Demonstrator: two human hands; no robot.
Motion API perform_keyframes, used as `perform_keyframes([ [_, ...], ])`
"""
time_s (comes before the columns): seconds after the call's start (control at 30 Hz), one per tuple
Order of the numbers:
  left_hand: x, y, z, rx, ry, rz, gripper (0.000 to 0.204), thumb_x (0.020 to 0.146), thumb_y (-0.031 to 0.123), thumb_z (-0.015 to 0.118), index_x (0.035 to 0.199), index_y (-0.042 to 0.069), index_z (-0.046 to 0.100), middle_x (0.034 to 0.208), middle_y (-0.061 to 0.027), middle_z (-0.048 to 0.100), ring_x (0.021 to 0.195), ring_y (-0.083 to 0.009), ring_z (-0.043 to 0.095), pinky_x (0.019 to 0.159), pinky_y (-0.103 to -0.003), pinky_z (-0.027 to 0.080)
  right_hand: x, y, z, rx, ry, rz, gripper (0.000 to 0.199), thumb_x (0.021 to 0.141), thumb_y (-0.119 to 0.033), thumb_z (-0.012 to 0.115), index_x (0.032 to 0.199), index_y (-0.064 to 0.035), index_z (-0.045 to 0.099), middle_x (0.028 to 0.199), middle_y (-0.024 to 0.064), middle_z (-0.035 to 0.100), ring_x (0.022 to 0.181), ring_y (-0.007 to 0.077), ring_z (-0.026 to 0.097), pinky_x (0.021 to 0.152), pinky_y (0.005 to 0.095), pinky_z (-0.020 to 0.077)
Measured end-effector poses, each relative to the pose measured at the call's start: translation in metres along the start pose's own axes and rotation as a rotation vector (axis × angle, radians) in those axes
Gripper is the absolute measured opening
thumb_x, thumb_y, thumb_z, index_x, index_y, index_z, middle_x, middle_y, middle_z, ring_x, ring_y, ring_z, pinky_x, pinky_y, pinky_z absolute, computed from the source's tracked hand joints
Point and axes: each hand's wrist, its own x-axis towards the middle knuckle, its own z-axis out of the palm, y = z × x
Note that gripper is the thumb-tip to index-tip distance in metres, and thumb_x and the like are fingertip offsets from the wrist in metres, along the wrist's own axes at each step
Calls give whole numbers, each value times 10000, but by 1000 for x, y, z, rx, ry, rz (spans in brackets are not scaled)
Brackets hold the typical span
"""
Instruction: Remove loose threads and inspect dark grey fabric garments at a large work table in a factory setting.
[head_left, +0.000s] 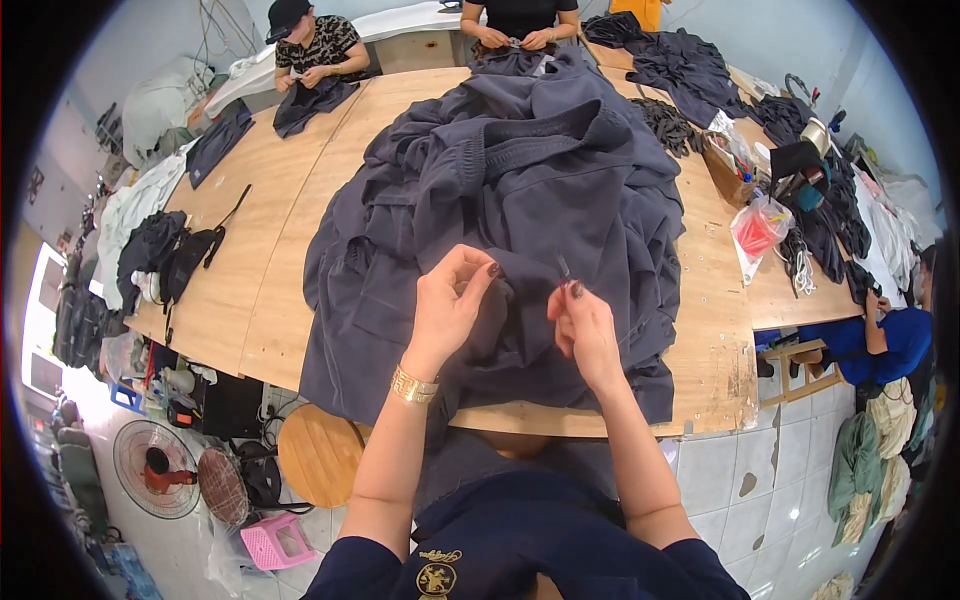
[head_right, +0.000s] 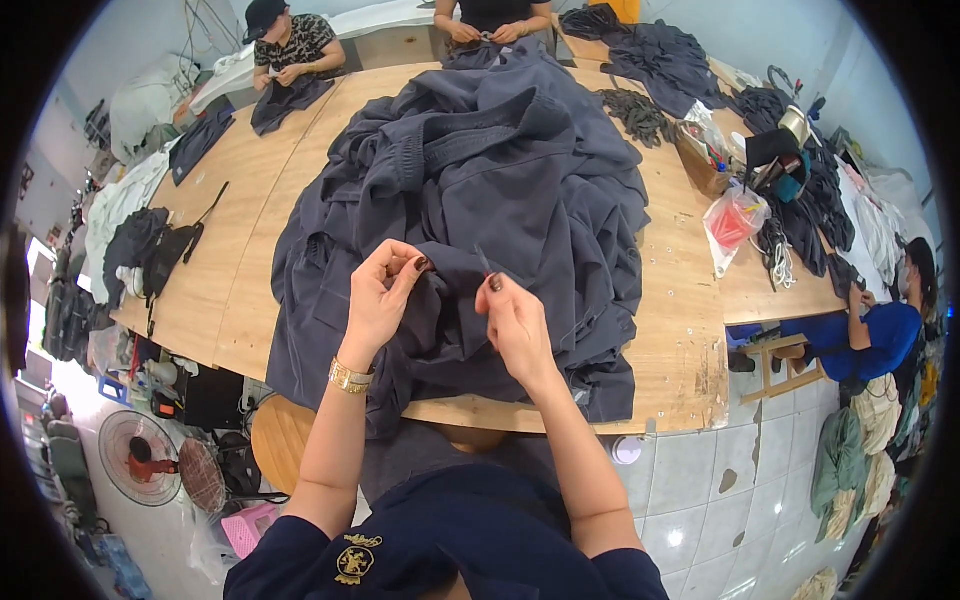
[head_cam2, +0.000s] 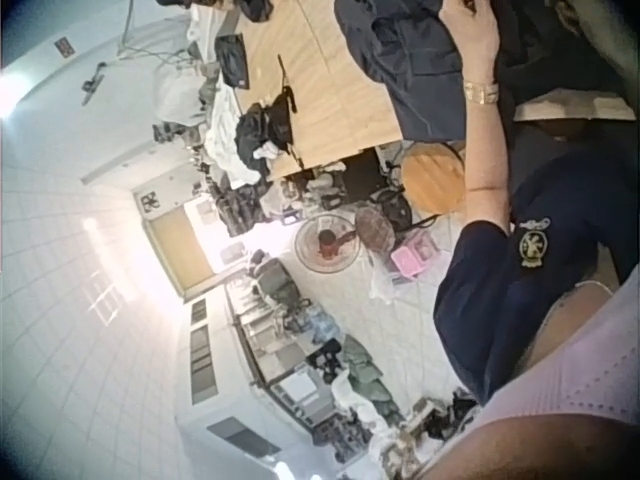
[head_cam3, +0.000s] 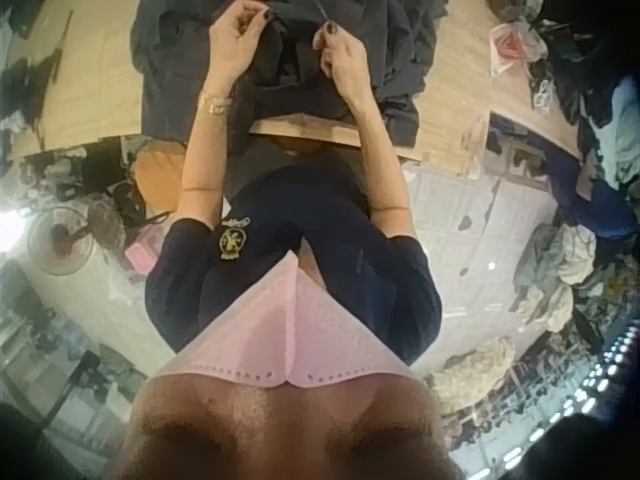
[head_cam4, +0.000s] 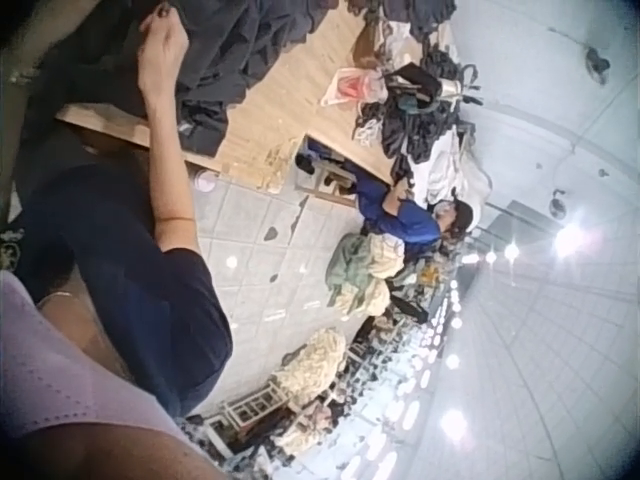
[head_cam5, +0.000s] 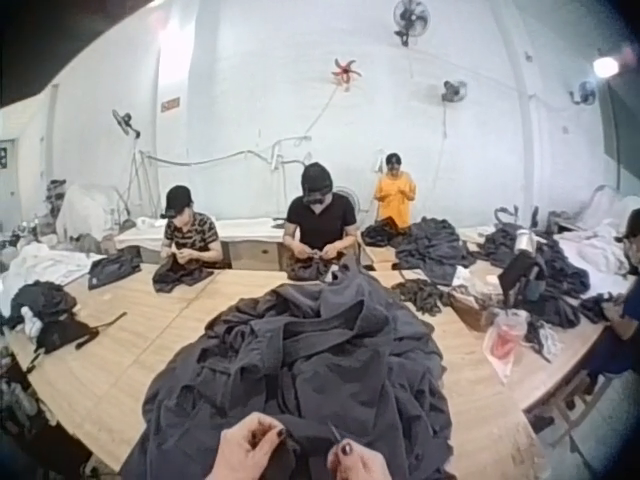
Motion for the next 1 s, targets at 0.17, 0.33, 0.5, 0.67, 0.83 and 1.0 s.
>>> perform_keyframes([
  [0.17, 0, 0, -5, -94, -67, -88, 151, 893, 153, 621, 869, 6, 597, 726, -20, 644, 658, -45, 548, 607, -209, 419, -3, -7, 11, -556, 42, -124, 437, 900, -410, 558, 702, -21, 539, 511, 112, 450, 437, 216, 486, 476, 340, 365],
  [0.33, 0, -6, -8, -65, -109, -47, 127, 928, 142, 594, 888, 23, 590, 790, 24, 622, 695, -18, 528, 620, -169, 421, 2, -16, 15, -861, 4, -176, 428, 875, -438, 584, 711, -43, 582, 548, 128, 552, 543, 326, 576, 506, 388, 414],
  [0.5, 0, -5, -7, -70, -112, -51, 143, 935, 156, 586, 894, 19, 592, 806, 13, 632, 721, -24, 551, 631, -172, 435, 6, -18, 16, -926, -14, -205, 440, 873, -454, 581, 705, -47, 577, 545, 119, 556, 543, 330, 577, 506, 395, 419],
  [0.67, -3, 0, -6, -98, -118, -129, 148, 944, 159, 570, 896, 21, 595, 860, -5, 648, 756, -29, 570, 628, -175, 443, 7, -16, 14, -932, 21, -213, 434, 883, -448, 573, 728, -43, 582, 556, 131, 556, 554, 329, 564, 524, 384, 424],
  [0.83, -6, -13, -10, 263, 240, 191, 277, 823, 241, 715, 946, 32, 583, 997, -103, 658, 866, -155, 604, 777, -282, 471, 6, -6, -16, -270, 142, -104, 350, 969, -314, 519, 766, -29, 503, 589, -29, 426, 507, 61, 406, 472, 251, 329],
  [1.0, -21, -27, -24, 245, -169, -202, 312, 761, 100, 691, 1055, 18, 629, 884, -104, 663, 864, -150, 622, 771, -264, 469, -2, 5, -48, -80, 298, -120, 284, 945, -264, 563, 772, -111, 396, 591, -67, 351, 485, 18, 332, 437, 182, 269],
])
